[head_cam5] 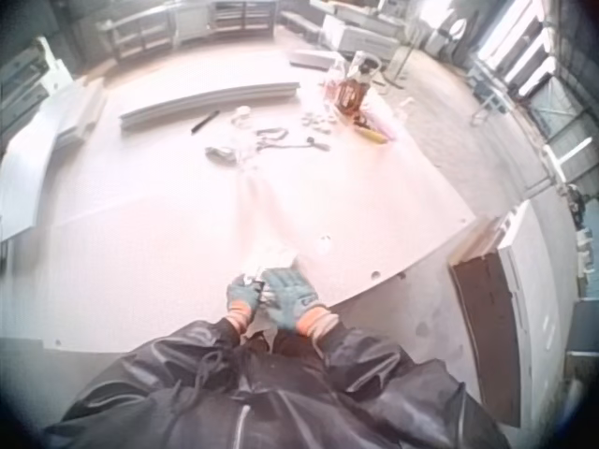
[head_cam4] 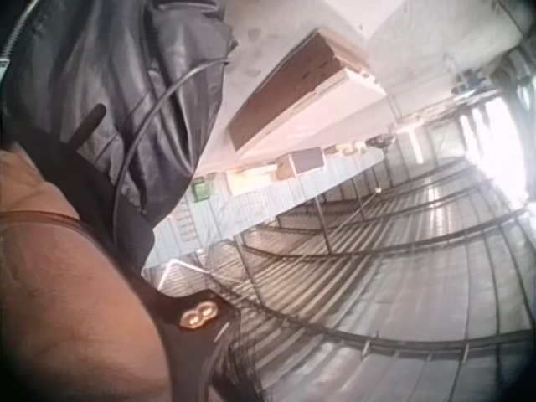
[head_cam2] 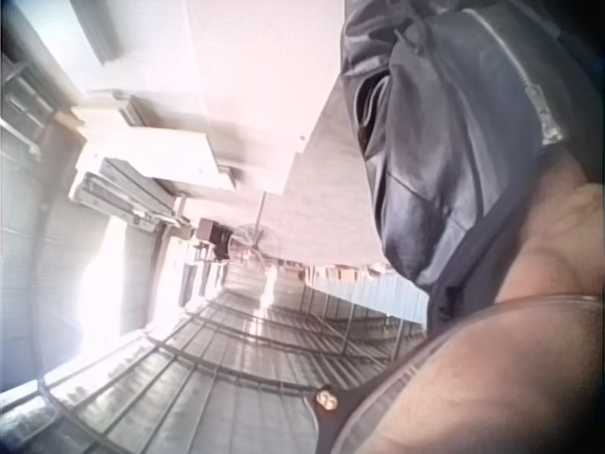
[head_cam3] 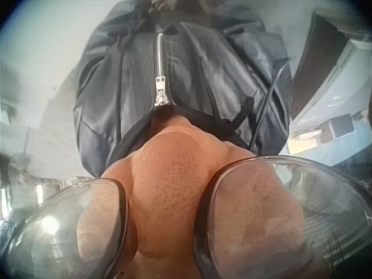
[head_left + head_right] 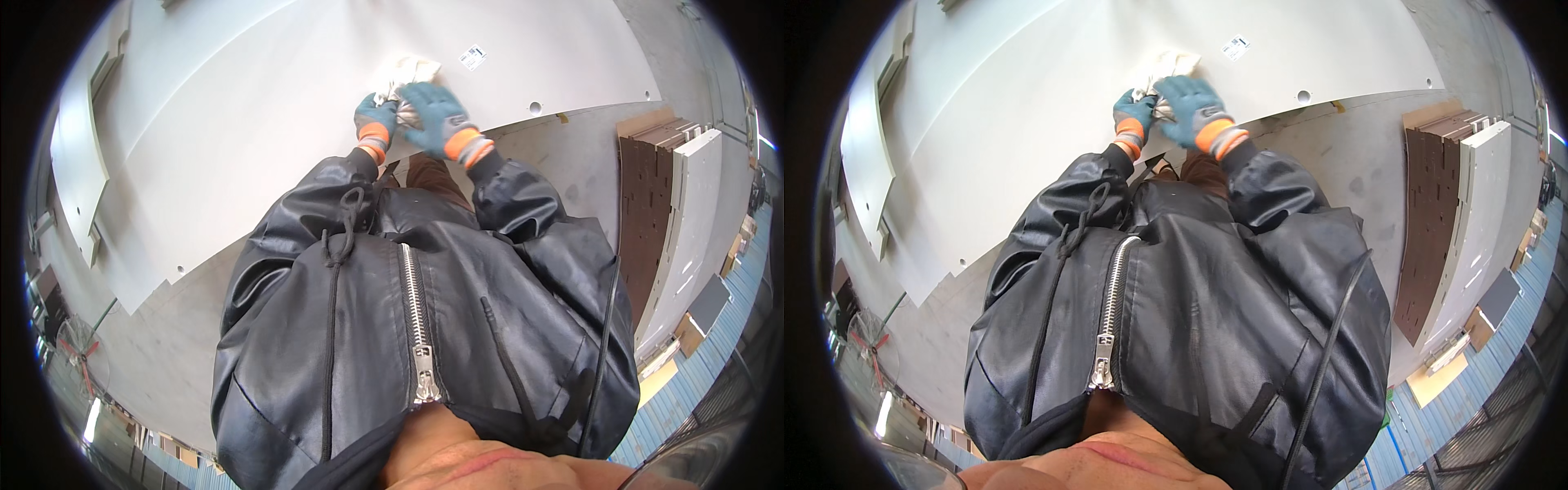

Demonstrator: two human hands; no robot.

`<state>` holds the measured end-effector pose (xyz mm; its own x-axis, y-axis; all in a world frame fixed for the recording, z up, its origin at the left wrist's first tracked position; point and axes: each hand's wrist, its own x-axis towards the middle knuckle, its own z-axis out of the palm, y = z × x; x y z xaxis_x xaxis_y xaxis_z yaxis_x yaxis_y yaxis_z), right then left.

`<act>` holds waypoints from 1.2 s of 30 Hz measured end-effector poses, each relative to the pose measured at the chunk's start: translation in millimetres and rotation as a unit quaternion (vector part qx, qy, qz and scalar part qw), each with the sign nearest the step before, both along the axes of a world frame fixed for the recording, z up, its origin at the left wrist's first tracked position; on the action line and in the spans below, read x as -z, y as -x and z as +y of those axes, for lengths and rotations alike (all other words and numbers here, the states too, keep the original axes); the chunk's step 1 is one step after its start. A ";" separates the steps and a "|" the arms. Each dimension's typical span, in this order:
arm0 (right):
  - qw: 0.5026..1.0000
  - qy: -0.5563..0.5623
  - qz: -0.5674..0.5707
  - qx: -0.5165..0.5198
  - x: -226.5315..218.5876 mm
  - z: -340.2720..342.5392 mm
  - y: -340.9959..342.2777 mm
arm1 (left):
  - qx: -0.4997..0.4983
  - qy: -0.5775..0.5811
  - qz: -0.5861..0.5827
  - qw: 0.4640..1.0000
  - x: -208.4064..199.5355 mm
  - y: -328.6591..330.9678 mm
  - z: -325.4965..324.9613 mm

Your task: The person wipes a large white panel with a cloth, then pours liquid from a plastic bottle onto the cloth and continues wiping the panel. The person also handles small white caps and a tube, applying a substance to the panel surface.

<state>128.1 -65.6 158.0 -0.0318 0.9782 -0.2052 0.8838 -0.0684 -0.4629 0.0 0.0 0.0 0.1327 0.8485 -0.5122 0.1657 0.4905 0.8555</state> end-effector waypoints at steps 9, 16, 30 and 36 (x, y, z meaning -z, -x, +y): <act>0.981 -0.143 0.069 0.109 77.3 -7.1 42.0 | 0.062 0.337 -0.518 0.784 -103.9 67.4 21.0; 0.973 -0.064 0.197 0.102 64.8 -13.1 29.3 | -0.218 0.290 -0.407 0.838 -104.5 67.2 4.1; 0.463 0.043 0.771 0.434 33.8 -14.7 46.2 | -0.073 0.373 -0.406 0.831 -115.0 42.7 -10.3; 0.918 -0.072 0.213 0.327 16.1 -34.1 -13.4 | -0.091 0.270 -0.352 0.891 -125.2 21.2 -8.0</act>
